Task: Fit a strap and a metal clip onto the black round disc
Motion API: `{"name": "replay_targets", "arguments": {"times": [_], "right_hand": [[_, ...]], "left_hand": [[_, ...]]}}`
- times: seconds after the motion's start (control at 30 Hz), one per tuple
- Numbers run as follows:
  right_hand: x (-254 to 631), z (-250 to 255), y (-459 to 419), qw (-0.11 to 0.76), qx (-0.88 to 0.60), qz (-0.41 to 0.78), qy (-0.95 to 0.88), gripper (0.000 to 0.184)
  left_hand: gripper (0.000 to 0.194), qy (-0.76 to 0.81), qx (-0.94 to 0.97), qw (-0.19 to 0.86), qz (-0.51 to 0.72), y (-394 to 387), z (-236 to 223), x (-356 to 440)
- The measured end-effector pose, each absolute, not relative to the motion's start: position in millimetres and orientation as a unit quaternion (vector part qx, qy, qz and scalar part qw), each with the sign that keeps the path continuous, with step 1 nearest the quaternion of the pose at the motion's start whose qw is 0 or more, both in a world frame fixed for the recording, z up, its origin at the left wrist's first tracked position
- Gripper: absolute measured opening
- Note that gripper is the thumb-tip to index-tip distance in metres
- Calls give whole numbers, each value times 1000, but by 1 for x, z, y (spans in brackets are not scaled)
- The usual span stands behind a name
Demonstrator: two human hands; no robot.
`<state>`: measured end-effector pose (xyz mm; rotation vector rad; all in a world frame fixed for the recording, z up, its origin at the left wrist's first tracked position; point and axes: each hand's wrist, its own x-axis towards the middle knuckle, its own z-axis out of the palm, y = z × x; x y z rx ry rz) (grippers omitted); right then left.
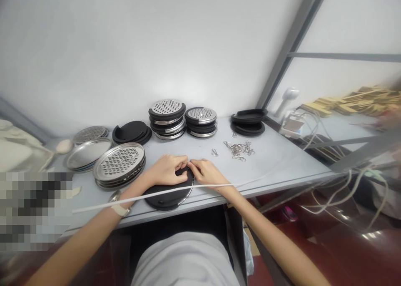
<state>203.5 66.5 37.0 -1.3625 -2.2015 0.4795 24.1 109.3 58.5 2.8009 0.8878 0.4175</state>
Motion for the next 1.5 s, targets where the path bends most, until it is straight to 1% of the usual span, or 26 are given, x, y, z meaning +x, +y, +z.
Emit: {"name": "replay_targets", "arguments": {"times": [0.57, 1.1, 1.5], "right_hand": [[203, 35, 67, 205, -515, 133, -821, 34], [209, 36, 69, 211, -503, 155, -823, 32], [210, 40, 69, 206, -511, 193, -812, 32]], "left_hand": [[14, 308, 934, 97, 151, 108, 59, 25], [12, 332, 929, 87, 139, 105, 60, 29], [13, 320, 930, 87, 157, 104, 59, 28]]}}
